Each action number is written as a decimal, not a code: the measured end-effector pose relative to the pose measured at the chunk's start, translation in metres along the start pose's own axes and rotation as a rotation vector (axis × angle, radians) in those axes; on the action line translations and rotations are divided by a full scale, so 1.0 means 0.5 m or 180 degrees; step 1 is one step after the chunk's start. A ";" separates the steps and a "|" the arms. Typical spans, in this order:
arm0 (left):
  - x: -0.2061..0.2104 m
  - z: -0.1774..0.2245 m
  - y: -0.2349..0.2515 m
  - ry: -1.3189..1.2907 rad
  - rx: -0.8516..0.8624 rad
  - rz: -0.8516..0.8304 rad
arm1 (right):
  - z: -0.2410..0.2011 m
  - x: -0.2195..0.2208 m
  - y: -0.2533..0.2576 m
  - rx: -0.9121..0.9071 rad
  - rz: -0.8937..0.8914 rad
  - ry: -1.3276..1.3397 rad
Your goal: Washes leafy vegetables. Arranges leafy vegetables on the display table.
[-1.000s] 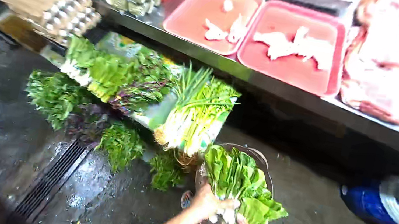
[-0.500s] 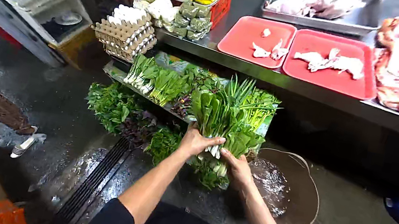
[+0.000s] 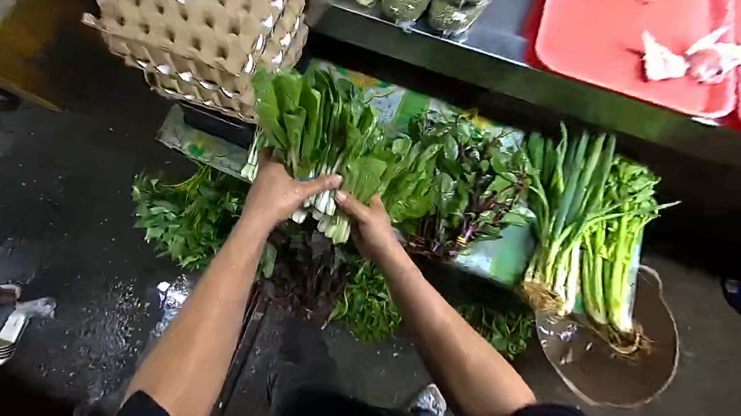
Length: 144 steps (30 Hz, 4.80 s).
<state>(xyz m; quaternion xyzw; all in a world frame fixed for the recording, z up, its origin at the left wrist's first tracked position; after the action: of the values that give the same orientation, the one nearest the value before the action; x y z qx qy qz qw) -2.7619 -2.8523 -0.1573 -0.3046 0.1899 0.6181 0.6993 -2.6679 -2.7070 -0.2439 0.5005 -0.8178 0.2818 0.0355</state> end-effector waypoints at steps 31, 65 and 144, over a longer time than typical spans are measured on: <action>0.114 -0.075 0.157 0.0936 -0.0154 -0.0746 | 0.086 -0.015 0.085 0.0646 0.1977 -0.1801; 0.107 -0.108 0.172 0.0884 0.0417 -0.0121 | 0.043 -0.060 0.082 0.0200 0.1841 -0.2110; -0.011 -0.220 0.104 -0.0144 0.0137 -0.0138 | 0.487 -0.522 -0.495 0.2664 0.1567 -0.2300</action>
<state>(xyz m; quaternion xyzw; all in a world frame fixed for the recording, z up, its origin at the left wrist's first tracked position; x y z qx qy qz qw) -2.8017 -2.9265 -0.2455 -0.2795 0.1807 0.6053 0.7231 -2.2759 -2.7036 -0.4315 0.3320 -0.6896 0.3918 -0.5107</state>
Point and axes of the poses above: each hand's wrist, its own y-axis towards the middle knuckle, its own x-axis out of the palm, z = x × y, the point moved 8 cm from there along y, towards the middle knuckle, and after that the axes turned 11 degrees about z, right-handed, at the moved point
